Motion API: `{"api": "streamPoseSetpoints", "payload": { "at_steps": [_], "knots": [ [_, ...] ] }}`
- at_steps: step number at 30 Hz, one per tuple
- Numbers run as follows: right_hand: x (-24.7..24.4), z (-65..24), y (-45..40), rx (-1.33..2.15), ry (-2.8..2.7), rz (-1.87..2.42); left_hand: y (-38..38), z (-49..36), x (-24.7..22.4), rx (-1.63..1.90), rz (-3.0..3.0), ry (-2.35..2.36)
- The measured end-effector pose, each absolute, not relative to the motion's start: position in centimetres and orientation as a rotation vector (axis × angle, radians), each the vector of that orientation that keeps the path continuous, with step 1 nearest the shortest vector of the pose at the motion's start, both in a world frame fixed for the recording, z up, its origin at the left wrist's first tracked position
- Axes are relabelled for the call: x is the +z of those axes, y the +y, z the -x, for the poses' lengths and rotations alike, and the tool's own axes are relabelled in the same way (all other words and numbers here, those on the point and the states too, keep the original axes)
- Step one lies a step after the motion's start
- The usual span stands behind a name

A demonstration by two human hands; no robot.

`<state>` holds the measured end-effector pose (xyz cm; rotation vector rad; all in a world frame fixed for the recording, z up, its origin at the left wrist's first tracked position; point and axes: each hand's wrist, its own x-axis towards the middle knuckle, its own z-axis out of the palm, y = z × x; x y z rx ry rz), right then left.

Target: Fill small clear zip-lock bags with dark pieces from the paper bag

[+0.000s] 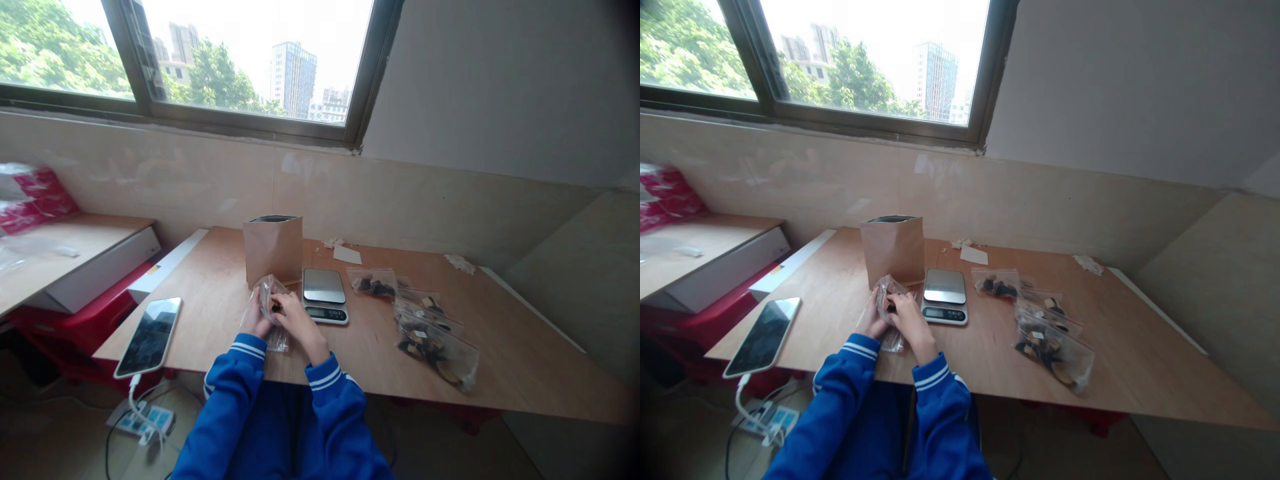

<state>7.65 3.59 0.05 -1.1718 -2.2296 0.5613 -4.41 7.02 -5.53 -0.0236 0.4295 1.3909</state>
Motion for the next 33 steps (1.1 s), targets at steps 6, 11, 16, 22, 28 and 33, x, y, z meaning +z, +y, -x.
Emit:
{"api": "streamPoseSetpoints", "payload": {
  "at_steps": [6,11,16,22,28,33],
  "knots": [
    [-1.2,-6.0,3.9,0.366,-2.289,1.252,6.8,4.6,-5.6,1.385,0.054,0.442],
    [-1.7,-5.8,4.1,0.311,-2.284,1.199,6.7,4.6,-5.7,1.395,0.052,0.435],
    [-1.9,-6.7,5.1,0.536,-2.128,1.119,6.6,4.6,-5.5,1.377,0.017,0.442],
    [-0.9,-7.4,5.9,0.803,-1.871,1.033,6.5,4.7,-5.3,1.351,0.030,0.422],
    [0.1,-7.7,6.6,0.870,-1.733,1.022,6.7,4.5,-5.6,1.370,0.047,0.398],
    [3.4,-7.8,8.9,0.968,-1.509,1.019,7.2,4.7,-6.4,1.394,0.085,0.354]
  ]
}}
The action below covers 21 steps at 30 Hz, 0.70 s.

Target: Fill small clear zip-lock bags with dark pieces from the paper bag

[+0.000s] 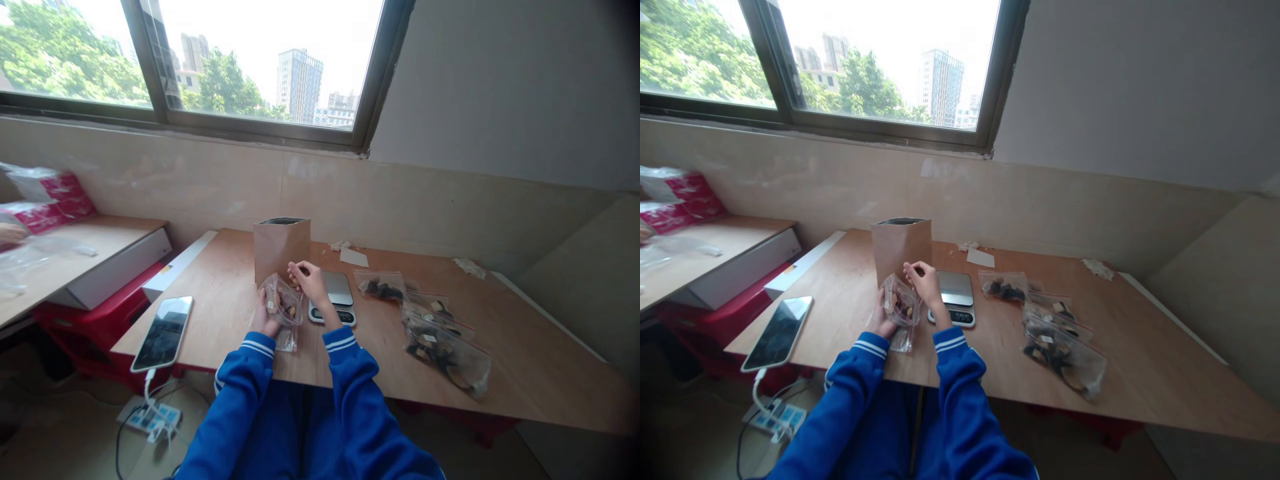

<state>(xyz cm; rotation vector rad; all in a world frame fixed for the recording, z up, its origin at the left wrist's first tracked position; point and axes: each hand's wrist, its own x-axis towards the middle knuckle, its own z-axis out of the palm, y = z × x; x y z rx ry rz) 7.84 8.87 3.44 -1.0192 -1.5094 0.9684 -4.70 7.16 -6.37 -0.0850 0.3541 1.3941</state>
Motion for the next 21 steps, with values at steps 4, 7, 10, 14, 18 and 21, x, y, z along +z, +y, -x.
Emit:
{"api": "streamPoseSetpoints", "payload": {
  "at_steps": [4,7,10,14,18,21],
  "knots": [
    [9.5,-7.4,12.4,0.796,-1.481,0.896,7.2,4.8,-6.6,1.385,0.125,0.324],
    [13.8,-6.6,15.0,0.593,-1.591,0.872,7.1,4.8,-6.5,1.370,0.146,0.316],
    [16.2,-5.5,17.1,0.385,-1.748,0.883,7.0,4.8,-6.5,1.366,0.142,0.336],
    [15.9,-3.8,19.5,0.165,-1.867,0.953,7.1,4.8,-6.5,1.378,0.121,0.342],
    [14.0,-2.5,20.8,0.040,-1.892,1.067,7.1,4.8,-6.8,1.391,0.118,0.331],
    [13.3,-2.2,20.9,0.029,-1.919,1.084,7.2,4.7,-6.9,1.398,0.114,0.343]
  ]
}}
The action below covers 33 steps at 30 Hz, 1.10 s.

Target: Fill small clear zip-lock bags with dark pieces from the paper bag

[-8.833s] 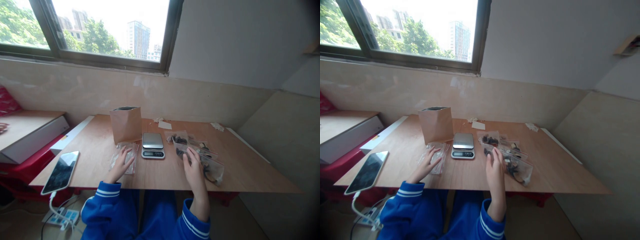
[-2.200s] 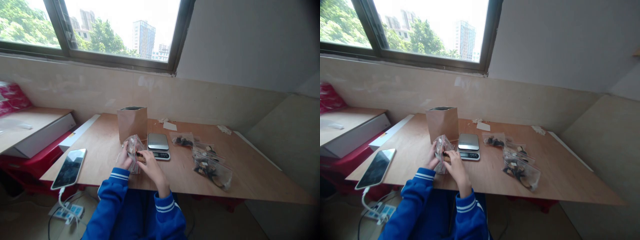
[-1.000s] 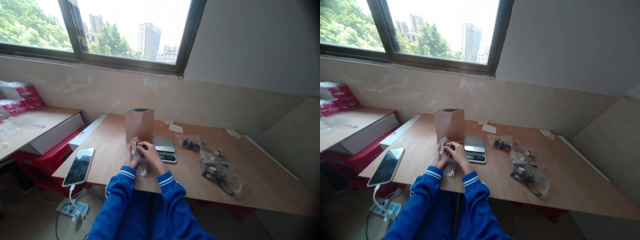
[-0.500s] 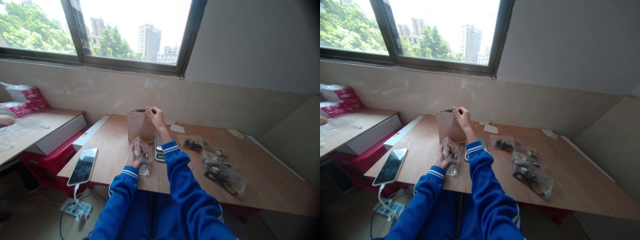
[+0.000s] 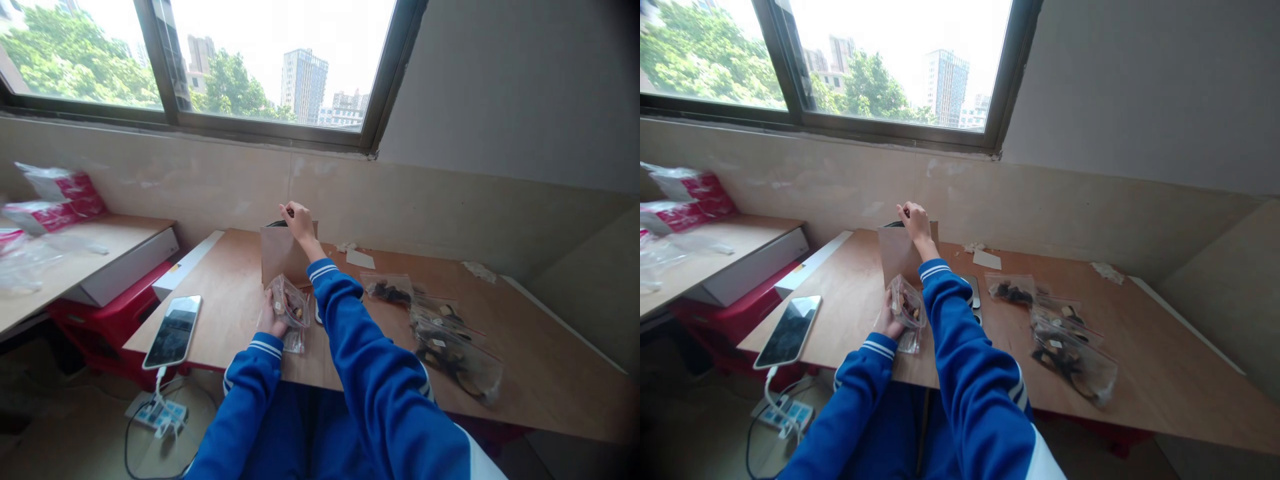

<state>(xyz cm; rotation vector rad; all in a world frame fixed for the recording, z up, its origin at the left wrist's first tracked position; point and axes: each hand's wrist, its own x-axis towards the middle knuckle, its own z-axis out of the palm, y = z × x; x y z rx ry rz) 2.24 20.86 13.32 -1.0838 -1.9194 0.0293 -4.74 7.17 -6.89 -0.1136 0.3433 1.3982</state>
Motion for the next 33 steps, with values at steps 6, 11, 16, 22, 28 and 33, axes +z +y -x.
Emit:
{"api": "streamPoseSetpoints", "payload": {
  "at_steps": [6,11,16,22,28,33],
  "knots": [
    [13.1,-3.1,19.5,-0.021,-2.032,1.088,7.1,4.8,-6.8,1.384,0.120,0.315],
    [12.5,-3.7,18.4,-0.168,-2.073,1.040,7.1,4.8,-6.7,1.390,0.142,0.303],
    [12.1,-4.3,18.0,-0.059,-2.134,1.112,7.1,4.8,-6.6,1.390,0.151,0.326],
    [11.3,-6.2,14.8,0.023,-1.916,0.902,7.0,4.9,-6.5,1.388,0.149,0.358],
    [10.2,-8.5,10.8,0.143,-1.738,0.769,7.2,4.9,-6.7,1.395,0.144,0.361],
    [9.3,-8.0,11.7,0.182,-1.961,0.793,7.3,5.0,-7.0,1.394,0.133,0.290]
  ]
}}
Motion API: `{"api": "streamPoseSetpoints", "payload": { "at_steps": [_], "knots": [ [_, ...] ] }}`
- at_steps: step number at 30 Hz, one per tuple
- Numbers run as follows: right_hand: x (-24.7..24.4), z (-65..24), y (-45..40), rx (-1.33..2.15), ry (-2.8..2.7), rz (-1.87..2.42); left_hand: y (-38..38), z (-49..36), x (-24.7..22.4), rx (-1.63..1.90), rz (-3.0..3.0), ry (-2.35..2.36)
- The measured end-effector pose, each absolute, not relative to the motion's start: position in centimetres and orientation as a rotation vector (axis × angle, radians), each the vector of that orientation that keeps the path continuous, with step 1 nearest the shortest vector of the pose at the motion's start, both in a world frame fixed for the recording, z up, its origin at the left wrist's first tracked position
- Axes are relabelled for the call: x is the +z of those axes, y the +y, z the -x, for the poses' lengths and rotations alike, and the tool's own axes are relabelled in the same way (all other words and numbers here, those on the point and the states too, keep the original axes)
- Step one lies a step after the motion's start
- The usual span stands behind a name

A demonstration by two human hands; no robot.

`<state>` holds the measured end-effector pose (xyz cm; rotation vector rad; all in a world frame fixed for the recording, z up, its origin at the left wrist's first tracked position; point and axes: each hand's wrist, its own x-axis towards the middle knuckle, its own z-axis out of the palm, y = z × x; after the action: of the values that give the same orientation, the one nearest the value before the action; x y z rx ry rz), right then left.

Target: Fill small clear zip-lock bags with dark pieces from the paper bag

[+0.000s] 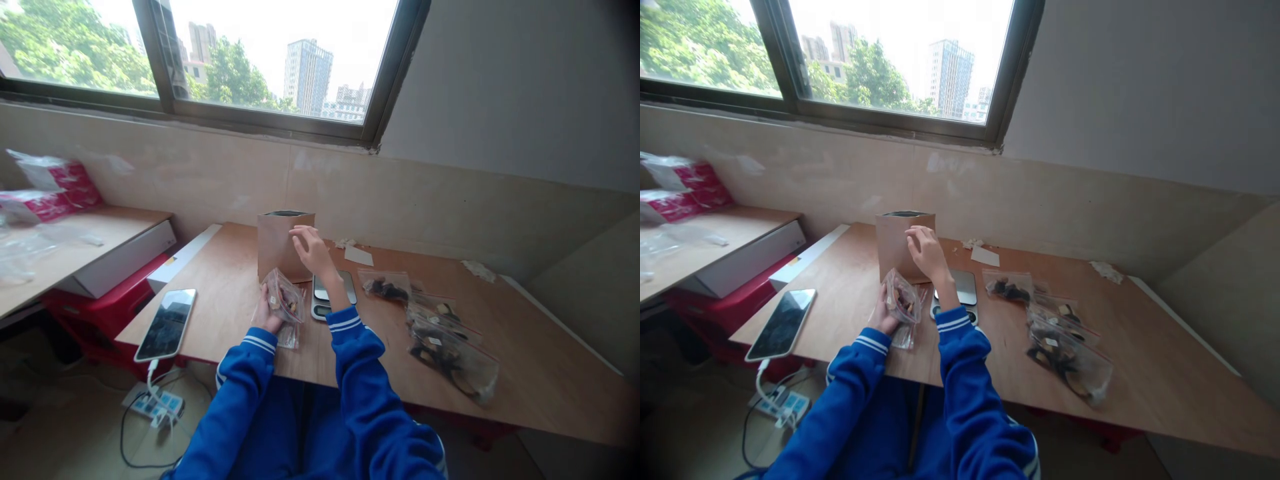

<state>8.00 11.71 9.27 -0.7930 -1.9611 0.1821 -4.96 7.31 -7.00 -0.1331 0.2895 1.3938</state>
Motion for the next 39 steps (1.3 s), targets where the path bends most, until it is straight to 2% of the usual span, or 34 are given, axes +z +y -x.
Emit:
{"api": "streamPoseSetpoints", "payload": {
  "at_steps": [4,9,11,16,27,39],
  "knots": [
    [8.3,-8.1,10.8,0.334,-1.951,0.830,7.2,4.9,-7.0,1.400,0.125,0.273],
    [5.6,-9.9,7.2,0.957,-2.165,0.766,7.3,4.7,-6.8,1.386,0.067,0.357],
    [4.1,-10.5,6.3,1.055,-2.307,0.750,7.3,4.6,-6.7,1.368,0.013,0.396],
    [1.7,-10.5,6.1,0.802,-2.498,0.814,7.1,4.5,-6.6,1.327,-0.108,0.414],
    [0.4,-9.9,6.4,0.544,-2.673,0.824,6.3,4.1,-5.7,1.229,-0.185,0.408],
    [1.4,-10.4,6.6,0.821,-2.395,0.837,6.6,4.2,-6.1,1.239,-0.079,0.358]
  ]
}}
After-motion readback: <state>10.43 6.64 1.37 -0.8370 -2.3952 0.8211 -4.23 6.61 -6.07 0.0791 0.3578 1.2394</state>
